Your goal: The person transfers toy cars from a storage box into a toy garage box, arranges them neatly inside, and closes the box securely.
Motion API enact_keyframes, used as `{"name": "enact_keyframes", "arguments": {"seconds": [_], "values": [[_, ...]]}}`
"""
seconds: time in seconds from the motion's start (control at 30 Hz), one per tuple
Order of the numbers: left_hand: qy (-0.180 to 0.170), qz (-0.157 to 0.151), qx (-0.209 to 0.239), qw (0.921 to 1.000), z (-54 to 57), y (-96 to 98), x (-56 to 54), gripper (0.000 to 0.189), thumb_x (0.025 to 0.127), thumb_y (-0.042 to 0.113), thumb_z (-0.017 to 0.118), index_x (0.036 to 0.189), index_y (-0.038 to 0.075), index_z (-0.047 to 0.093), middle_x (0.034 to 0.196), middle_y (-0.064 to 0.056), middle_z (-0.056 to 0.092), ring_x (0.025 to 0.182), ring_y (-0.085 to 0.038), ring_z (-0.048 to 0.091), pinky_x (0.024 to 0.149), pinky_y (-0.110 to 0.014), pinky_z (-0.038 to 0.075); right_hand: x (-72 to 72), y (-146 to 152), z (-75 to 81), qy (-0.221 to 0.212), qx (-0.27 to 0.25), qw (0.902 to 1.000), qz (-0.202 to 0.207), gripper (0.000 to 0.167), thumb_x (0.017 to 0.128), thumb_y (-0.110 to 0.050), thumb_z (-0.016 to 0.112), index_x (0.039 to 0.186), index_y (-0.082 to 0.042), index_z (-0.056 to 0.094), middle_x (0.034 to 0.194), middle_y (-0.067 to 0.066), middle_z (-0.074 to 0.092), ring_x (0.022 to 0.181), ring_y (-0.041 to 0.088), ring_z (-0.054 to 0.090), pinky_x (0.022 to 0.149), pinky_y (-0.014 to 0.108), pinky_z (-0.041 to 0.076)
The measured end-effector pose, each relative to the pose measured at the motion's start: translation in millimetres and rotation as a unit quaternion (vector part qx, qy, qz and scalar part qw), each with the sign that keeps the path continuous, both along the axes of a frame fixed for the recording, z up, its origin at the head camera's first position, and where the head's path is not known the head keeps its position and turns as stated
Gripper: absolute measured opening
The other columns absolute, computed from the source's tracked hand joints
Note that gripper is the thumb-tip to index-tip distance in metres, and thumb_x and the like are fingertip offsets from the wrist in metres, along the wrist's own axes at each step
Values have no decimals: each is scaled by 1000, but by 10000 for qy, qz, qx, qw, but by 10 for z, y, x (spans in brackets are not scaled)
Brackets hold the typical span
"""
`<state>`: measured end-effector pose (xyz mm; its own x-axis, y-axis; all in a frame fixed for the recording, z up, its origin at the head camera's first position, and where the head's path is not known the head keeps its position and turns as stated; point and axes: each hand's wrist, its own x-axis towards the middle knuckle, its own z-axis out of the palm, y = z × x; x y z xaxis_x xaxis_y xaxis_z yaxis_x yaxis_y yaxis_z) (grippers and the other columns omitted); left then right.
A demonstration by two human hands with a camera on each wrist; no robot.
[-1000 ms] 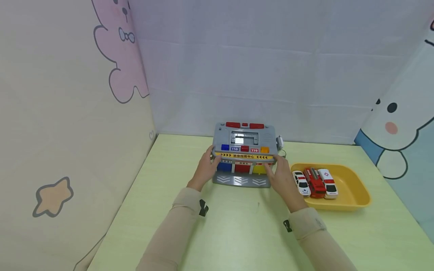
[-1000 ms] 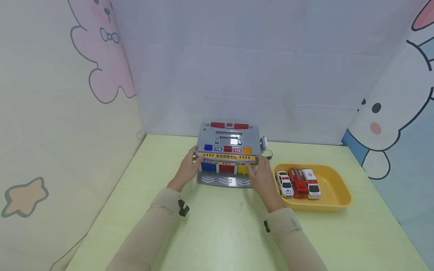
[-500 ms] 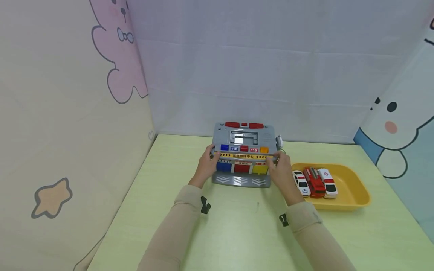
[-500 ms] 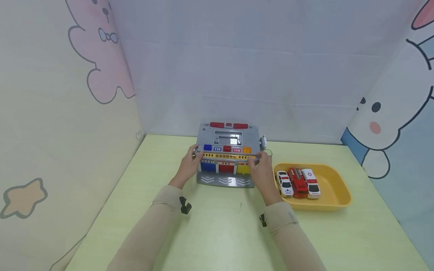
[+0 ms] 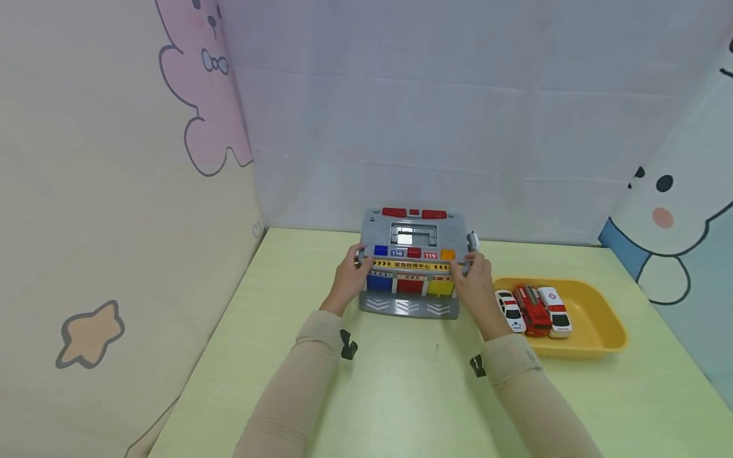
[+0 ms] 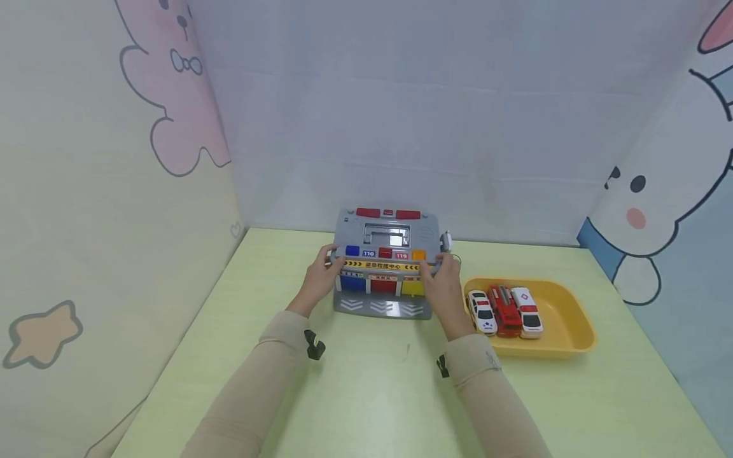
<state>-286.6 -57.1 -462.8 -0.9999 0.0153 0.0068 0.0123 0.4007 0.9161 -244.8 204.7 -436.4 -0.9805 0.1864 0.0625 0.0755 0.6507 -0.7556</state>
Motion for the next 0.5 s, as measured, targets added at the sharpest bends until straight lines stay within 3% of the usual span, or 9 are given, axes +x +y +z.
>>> {"name": "enact_keyframes", "arguments": {"seconds": [0.5], "values": [[14, -29, -12, 10000, -15, 4, 13, 48, 103, 38, 49, 147, 20, 40, 144, -16, 45, 127, -37, 48, 101, -52, 41, -65, -25, 53, -279, -24, 9996, -86, 65, 102, -47, 38, 140, 5, 28, 132, 31, 28, 110, 40, 41, 94, 54, 40]]}}
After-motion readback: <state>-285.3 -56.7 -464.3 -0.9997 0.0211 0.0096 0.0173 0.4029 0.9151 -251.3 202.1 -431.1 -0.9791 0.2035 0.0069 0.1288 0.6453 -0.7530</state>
